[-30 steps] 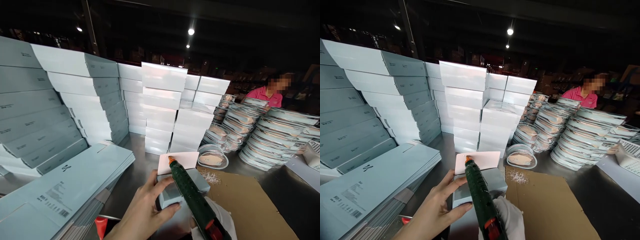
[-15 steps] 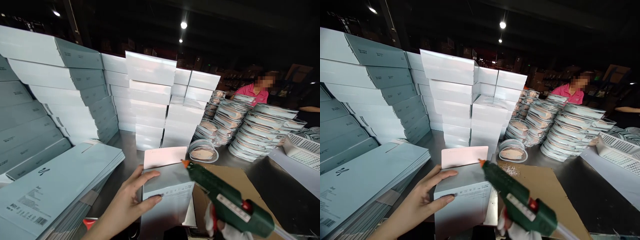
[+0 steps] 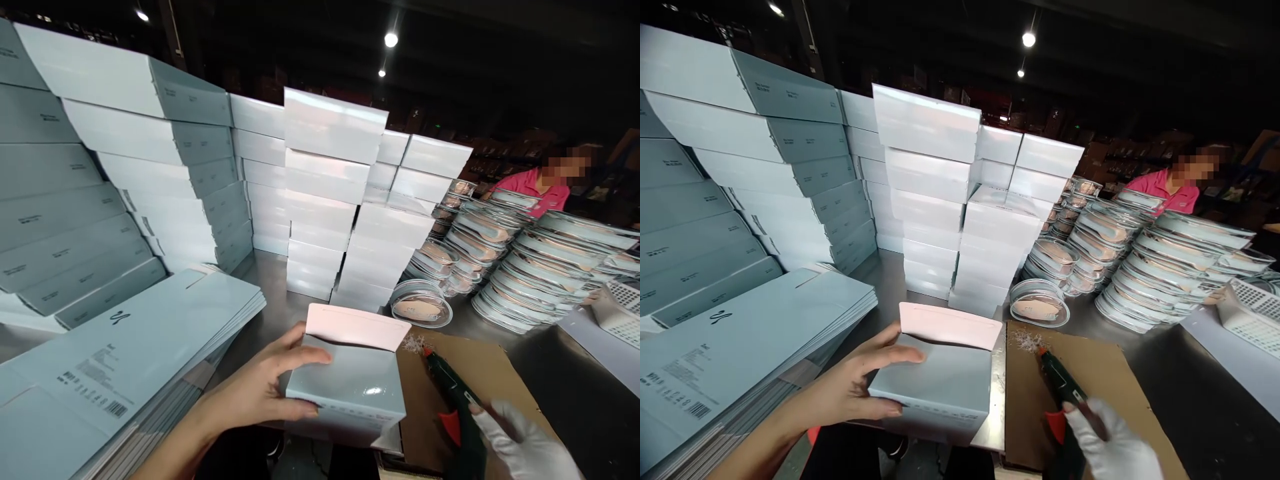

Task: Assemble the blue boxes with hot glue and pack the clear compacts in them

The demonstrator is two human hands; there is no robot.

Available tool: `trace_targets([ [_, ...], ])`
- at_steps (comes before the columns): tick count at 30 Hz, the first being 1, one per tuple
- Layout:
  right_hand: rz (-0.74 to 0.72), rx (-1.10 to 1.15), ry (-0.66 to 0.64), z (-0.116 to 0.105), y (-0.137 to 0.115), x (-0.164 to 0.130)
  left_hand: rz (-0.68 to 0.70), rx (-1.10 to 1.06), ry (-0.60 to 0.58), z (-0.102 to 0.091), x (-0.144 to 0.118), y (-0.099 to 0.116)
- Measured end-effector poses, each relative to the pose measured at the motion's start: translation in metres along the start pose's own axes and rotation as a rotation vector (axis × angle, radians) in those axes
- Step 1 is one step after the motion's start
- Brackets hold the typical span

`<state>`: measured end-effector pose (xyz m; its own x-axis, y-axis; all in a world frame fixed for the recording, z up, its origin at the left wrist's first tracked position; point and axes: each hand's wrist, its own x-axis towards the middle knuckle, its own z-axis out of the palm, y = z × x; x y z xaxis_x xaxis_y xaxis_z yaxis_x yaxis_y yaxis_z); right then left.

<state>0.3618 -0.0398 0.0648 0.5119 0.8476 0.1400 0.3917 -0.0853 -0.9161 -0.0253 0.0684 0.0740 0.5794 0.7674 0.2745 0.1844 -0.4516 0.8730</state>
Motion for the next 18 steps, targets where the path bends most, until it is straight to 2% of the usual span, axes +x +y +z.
trace_targets([
  [2,-0.142,0.112,-0.149,0.027,-0.021,0.001,0.022,-0.001,0.002,0.001,-0.001,-0.002],
  [4,-0.281,0.215,-0.409,0.054,-0.037,0.001,0.066,0.014,0.013,0.005,-0.002,-0.007],
  [6,-0.372,0.214,-0.538,0.070,-0.043,-0.001,0.176,-0.017,0.087,0.015,-0.003,-0.015],
  [9,-0.483,0.105,-0.503,0.074,-0.032,-0.002,0.402,-0.153,0.283,0.035,-0.002,-0.032],
  [11,-0.587,0.096,-0.545,0.072,-0.023,-0.003,0.512,-0.196,0.335,0.043,-0.001,-0.040],
  [14,-0.774,0.049,-0.625,0.075,-0.024,-0.004,0.570,-0.131,0.263,0.039,0.000,-0.041],
  [18,-1.066,-0.123,-0.636,0.087,-0.048,-0.006,0.552,0.073,0.065,0.020,-0.002,-0.024],
])
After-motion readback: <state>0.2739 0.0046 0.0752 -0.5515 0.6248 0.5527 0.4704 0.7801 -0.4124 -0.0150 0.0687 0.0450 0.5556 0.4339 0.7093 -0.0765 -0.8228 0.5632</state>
